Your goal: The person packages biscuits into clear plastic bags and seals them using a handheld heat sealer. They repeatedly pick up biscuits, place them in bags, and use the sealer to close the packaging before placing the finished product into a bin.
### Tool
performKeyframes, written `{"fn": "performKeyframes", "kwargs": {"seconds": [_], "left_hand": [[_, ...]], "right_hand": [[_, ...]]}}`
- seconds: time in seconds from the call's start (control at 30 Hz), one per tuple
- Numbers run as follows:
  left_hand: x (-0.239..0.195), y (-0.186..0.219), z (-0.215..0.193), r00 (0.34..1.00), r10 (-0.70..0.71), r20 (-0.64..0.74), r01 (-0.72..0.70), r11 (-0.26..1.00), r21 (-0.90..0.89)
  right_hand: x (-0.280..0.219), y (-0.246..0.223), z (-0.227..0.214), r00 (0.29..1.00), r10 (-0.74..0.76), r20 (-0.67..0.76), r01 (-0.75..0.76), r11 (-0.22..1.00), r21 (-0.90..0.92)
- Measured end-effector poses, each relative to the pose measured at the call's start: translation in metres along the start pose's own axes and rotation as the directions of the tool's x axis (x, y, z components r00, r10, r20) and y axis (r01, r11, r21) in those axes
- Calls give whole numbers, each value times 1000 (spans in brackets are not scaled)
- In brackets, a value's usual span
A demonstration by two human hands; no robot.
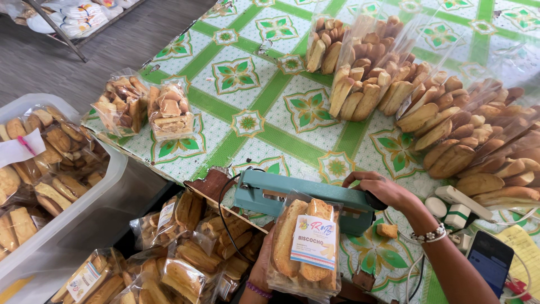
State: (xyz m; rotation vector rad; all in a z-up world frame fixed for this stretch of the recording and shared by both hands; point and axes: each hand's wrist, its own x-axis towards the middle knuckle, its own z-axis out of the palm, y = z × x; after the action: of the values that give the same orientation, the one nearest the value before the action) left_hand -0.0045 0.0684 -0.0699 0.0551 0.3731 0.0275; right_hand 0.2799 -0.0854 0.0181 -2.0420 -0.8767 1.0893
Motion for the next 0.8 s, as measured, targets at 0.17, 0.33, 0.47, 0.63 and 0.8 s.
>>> {"fn": "performKeyframes", "kwargs": {"seconds": [0.17, 0.33, 0.47, 0.63, 0.8], "left_hand": [[0, 0, -1, 1000, 28, -8, -28, 999, 40], [-2, -1, 0, 998, 66, -19, -63, 993, 100], [-1, -1, -2, 998, 62, 14, -63, 993, 99], [5, 1, -6, 997, 39, -62, -36, 998, 44], [8, 0, -11, 997, 41, -64, -39, 998, 42]], "right_hand": [[1, 2, 0, 1000, -19, 0, 19, 1000, -7], [2, 4, -1, 1000, -16, 2, 16, 1000, -4], [3, 6, 0, 1000, -18, -8, 18, 1000, -13], [6, 9, -1, 998, -54, 13, 54, 998, -21], [7, 12, -2, 993, -116, 22, 117, 992, -55]]}}
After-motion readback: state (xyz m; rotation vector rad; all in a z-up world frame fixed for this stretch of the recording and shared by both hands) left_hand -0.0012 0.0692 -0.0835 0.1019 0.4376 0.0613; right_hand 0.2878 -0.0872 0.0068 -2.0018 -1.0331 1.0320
